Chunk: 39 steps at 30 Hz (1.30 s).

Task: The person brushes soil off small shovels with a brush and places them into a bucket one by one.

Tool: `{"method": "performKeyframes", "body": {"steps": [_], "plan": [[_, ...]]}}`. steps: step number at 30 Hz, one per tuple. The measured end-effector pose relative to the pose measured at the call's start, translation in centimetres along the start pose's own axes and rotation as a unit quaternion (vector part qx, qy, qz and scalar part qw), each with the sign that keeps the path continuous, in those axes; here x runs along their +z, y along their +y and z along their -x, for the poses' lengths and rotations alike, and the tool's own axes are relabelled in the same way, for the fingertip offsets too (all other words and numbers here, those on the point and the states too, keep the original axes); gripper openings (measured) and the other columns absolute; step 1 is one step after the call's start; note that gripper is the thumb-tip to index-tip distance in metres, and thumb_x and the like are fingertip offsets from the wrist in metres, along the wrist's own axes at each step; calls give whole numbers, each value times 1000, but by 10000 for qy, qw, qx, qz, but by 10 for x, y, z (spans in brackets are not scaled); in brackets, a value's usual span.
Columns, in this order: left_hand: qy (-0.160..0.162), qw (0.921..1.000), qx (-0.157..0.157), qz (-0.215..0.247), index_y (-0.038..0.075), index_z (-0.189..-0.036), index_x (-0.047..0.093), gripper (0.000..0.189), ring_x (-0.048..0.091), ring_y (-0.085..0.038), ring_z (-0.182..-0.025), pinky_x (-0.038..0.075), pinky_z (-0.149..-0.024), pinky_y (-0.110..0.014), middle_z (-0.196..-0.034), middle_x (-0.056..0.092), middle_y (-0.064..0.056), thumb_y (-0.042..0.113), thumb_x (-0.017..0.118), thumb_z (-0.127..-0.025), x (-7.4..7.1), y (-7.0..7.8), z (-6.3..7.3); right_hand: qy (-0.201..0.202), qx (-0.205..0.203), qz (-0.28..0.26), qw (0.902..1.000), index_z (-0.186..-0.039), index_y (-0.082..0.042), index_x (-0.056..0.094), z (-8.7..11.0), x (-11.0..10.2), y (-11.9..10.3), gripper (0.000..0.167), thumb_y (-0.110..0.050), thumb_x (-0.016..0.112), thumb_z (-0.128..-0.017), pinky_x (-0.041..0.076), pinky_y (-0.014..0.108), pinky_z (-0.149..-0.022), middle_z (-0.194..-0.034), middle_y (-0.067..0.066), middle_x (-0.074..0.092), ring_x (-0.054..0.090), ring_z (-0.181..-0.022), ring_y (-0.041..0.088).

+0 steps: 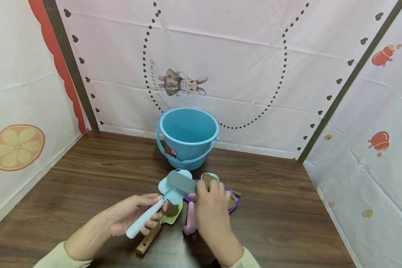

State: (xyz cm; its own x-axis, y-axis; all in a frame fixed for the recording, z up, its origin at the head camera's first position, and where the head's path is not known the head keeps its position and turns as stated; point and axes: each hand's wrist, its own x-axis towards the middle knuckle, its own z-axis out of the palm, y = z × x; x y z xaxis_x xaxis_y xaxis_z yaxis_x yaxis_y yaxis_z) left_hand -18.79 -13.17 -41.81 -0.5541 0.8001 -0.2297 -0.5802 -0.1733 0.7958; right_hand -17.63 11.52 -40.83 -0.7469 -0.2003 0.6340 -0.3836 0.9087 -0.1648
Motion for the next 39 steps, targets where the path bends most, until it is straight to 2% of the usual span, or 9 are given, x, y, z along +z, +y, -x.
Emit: {"method": "performKeyframes", "body": {"steps": [3, 6, 10, 13, 16, 18, 22, 28, 39], "plan": [[-106, 9999, -47, -72, 11, -111, 54, 30, 47, -8, -67, 43, -58, -22, -83, 49, 1, 38, 43, -107, 2, -1, -1, -141, 438, 155, 9988, -93, -8, 55, -7, -1, 14, 27, -32, 70, -91, 25, 36, -60, -75, 6, 42, 40, -68, 24], [-91, 10000, -10, -38, 12, -111, 54, 30, 47, -8, -67, 43, -59, -23, -83, 48, 1, 39, 42, -108, 3, -1, -3, -236, 553, 179, 9980, -95, -7, 55, -8, -4, 18, 29, -33, 68, -92, 25, 36, -61, -76, 6, 41, 39, -68, 23], [28, 9997, 160, 188, 13, -114, 50, 27, 47, -8, -68, 43, -60, -23, -85, 49, 0, 37, 40, -108, 0, 0, -6, -138, 56, -153, 9998, -93, -10, 55, -2, -9, -1, 31, -37, 69, -87, 28, 35, -63, -76, 2, 41, 43, -70, 22], [81, 9995, 196, 253, 14, -114, 49, 24, 47, -8, -68, 43, -60, -22, -85, 49, 0, 36, 39, -108, 0, 2, -11, -23, -457, -268, 9986, -87, -12, 52, 7, -8, -17, 32, -40, 67, -86, 24, 31, -63, -76, -1, 36, 40, -69, 19], [164, 9994, 242, 193, 14, -114, 47, 20, 47, -9, -68, 42, -59, -22, -85, 50, -1, 32, 41, -106, 3, 5, -15, 44, -587, -206, 9981, -85, -12, 50, 9, -5, -22, 34, -42, 66, -86, 20, 29, -62, -76, -1, 33, 37, -67, 17], [221, 9994, 270, 87, 12, -112, 48, 23, 47, -8, -67, 42, -59, -22, -85, 50, -1, 33, 41, -107, 4, 7, -17, 21, -436, -168, 9989, -86, -12, 51, 8, -2, -17, 34, -43, 66, -87, 21, 29, -62, -75, -1, 35, 38, -67, 18], [304, 9990, 267, -173, 9, -109, 48, 28, 46, -8, -64, 42, -56, -22, -82, 49, 0, 36, 42, -108, 6, 7, -18, 24, 141, -104, 9998, -91, -10, 56, -2, 1, 0, 32, -39, 70, -87, 27, 33, -61, -75, 4, 42, 45, -69, 24], [312, 9988, 205, -320, 9, -109, 49, 29, 44, -8, -63, 41, -55, -23, -81, 47, -1, 38, 43, -108, 7, 6, -16, -25, 996, 175, 9949, -98, -7, 56, -16, -1, 28, 28, -32, 67, -94, 26, 39, -61, -79, 9, 44, 44, -72, 28], [274, 9994, 222, -20, 10, -109, 51, 29, 44, -8, -65, 42, -58, -23, -84, 47, -1, 37, 42, -108, 5, 6, -15, -300, 1068, 109, 9938, -100, -8, 55, -14, -9, 29, 27, -34, 61, -98, 25, 38, -62, -80, 7, 43, 40, -71, 24]]}}
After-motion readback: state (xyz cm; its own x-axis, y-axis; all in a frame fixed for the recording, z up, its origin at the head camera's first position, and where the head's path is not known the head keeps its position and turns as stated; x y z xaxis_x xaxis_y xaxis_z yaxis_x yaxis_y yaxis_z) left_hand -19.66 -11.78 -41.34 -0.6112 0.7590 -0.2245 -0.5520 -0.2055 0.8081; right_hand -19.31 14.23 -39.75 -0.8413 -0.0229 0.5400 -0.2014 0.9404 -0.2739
